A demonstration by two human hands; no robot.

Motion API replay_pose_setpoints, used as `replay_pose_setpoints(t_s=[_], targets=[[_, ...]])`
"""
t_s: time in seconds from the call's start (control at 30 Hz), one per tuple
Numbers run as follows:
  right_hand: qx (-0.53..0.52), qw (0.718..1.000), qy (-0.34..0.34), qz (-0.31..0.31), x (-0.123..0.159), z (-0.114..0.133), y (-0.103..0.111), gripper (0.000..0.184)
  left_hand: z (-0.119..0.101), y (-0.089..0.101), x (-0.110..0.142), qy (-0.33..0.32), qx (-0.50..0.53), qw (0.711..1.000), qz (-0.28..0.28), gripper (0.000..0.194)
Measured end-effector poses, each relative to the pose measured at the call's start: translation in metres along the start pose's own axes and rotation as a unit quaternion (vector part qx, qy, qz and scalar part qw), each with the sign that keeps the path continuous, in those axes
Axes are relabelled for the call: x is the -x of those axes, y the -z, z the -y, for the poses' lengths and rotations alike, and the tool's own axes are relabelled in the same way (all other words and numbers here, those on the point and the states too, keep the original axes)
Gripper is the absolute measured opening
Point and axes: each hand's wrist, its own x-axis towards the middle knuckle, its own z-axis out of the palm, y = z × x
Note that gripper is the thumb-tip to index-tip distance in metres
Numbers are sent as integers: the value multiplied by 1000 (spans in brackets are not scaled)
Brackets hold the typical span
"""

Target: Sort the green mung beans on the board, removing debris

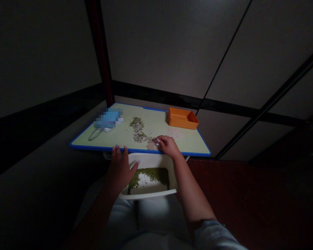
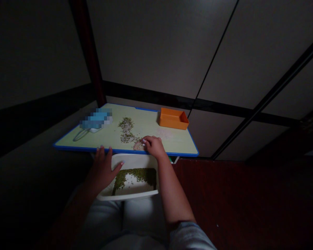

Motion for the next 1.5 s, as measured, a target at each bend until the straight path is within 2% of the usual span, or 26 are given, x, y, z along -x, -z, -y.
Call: replay_pose_setpoints(t_s=[0.3, 1.17, 1.5], targets=[[-1, 1000, 6, -4, 0, 0, -1, 24, 4, -5, 0, -7, 0, 1000, -18, 79], [-34, 999, 23, -13, 0, -6, -4, 21, 2, -1, 0, -8, -10, 1000, -7, 78], [-26, 999, 13, -20, 0, -1, -2, 23, 3, -3, 0, -5, -6, 1000, -9, 78]])
